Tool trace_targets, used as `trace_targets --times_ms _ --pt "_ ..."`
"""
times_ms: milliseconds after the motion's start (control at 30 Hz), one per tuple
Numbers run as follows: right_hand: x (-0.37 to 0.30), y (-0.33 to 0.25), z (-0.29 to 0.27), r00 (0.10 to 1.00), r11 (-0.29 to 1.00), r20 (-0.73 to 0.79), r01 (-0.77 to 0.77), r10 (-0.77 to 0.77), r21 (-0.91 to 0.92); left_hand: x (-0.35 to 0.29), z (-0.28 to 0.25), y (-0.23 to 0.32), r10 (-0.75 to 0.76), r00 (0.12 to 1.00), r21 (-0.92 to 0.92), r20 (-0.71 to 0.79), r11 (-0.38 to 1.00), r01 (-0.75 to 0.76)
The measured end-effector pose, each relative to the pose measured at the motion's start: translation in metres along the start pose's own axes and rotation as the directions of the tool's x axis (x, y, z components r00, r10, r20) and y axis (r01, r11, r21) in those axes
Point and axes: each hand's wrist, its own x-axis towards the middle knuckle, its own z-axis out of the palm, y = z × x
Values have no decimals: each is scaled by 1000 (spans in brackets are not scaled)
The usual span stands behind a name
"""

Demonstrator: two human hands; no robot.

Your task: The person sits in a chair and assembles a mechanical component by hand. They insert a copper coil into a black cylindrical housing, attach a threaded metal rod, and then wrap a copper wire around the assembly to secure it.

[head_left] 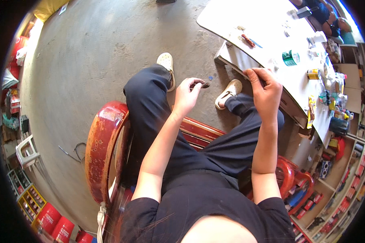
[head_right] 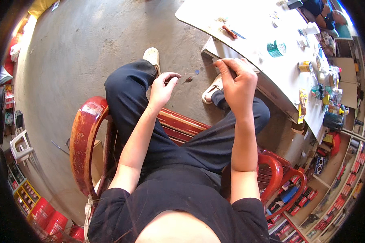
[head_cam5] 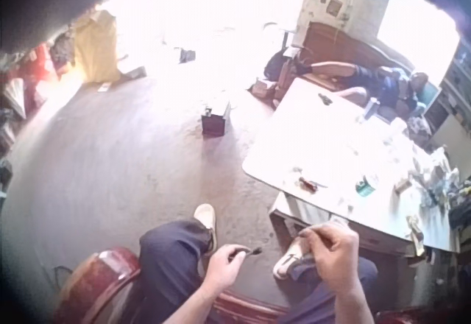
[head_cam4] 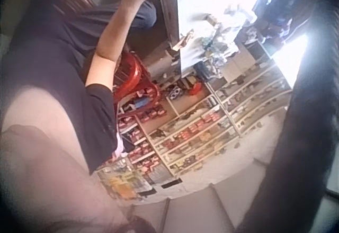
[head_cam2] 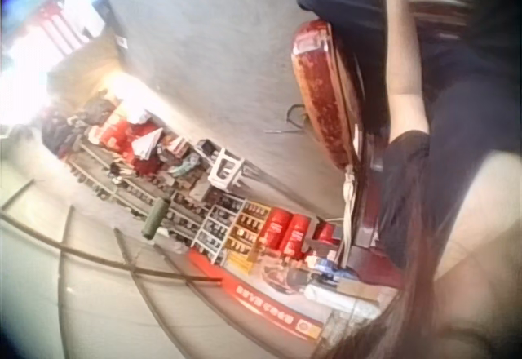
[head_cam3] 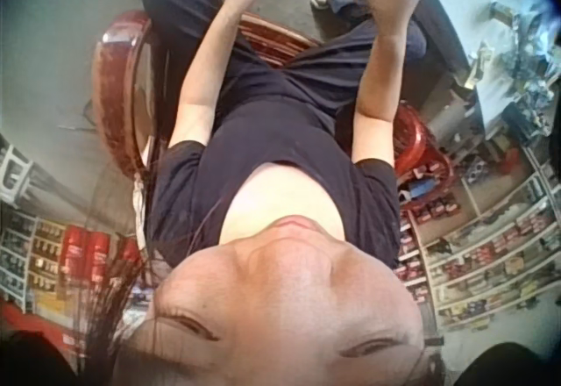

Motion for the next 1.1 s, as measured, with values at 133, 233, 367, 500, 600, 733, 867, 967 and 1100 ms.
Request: trace_targets --times_ms 133,233,367,500,600,733,867,967,1100 --pt "-3 -8 -2 1000 995 3 17 -17 -96 -2 -3 -6 -8 1000 -90 1 996 8" --pt "-4 -12 -4 989 986 -31 -145 148 83 -2 -7 -9 4 1000 -79 -11 997 -5" --pt "-6 -12 -6 999 998 9 -41 42 -54 -2 -10 -5 -34 999 -144 -6 989 33" --pt "-6 -30 -16 989 991 -100 -97 106 97 -2 -13 -5 -14 1000 -168 -10 986 12" --pt "-2 -31 -21 993 999 -114 23 -18 45 -5 -15 -5 -40 999 -187 -15 982 36" --pt "-6 -29 -20 990 996 -135 -19 30 85 -6 -16 -2 -37 999 -175 1 984 37" --pt "-8 -27 -26 992 998 -111 60 -61 -11 -4 -12 9 -39 999 -147 36 988 44" --pt "-5 -24 -27 965 963 85 254 -246 -90 0 -5 32 35 996 -252 86 968 -12" --pt "-5 -29 -7 770 805 349 589 -535 -66 14 -3 78 120 932 -396 342 918 27"
